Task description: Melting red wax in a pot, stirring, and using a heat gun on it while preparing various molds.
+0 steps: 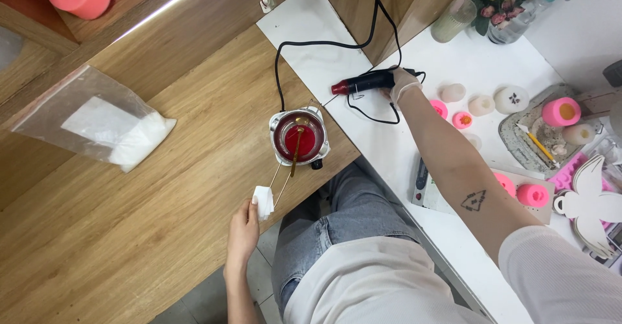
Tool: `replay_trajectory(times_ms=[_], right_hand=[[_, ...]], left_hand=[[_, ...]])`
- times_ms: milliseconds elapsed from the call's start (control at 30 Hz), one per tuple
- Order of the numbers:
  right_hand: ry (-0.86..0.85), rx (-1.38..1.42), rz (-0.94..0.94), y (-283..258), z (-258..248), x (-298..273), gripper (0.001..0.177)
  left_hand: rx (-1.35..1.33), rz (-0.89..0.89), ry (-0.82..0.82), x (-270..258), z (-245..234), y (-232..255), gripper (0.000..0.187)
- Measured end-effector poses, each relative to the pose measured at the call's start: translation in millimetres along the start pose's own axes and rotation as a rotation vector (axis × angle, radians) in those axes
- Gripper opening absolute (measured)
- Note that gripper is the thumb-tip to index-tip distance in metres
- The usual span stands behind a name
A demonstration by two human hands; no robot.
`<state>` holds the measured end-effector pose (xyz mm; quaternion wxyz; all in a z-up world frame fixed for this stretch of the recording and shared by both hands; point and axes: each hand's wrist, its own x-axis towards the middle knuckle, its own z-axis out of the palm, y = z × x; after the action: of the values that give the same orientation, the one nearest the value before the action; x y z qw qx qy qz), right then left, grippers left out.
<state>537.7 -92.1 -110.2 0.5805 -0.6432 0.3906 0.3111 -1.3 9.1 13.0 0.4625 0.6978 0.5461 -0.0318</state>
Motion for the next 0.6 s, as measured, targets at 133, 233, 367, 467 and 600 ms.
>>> replay_trajectory(times_ms=[133, 233, 367, 467, 600], right_hand=[[0.017, 0.144, -0.009, 6.0, 1.3, -15.2, 0.027], [0.026, 0.136, -0.031, 8.6, 5.4, -29.4, 0.03], [0.154, -0.048, 0.04, 10.6, 13.0, -53.2, 0.056], [0.155, -0.021, 0.016, 13.9, 14.6, -41.2, 0.06], [-0.02, -0.021, -0.073, 11.3, 6.6, -30.5, 0.039]], left_hand=[[-0.013, 0.033, 0.022, 1.4, 0.5, -7.6, 0.046], [-0.011, 0.03, 0.017, -1.5, -1.9, -4.1, 0.046], [-0.012, 0.003, 0.003, 0.1, 0.4, -7.2, 0.045], [-0.006, -0.018, 0.005, 0.8, 0.3, -8.4, 0.045], [0.015, -0.034, -0.008, -4.5, -3.6, 3.2, 0.046]])
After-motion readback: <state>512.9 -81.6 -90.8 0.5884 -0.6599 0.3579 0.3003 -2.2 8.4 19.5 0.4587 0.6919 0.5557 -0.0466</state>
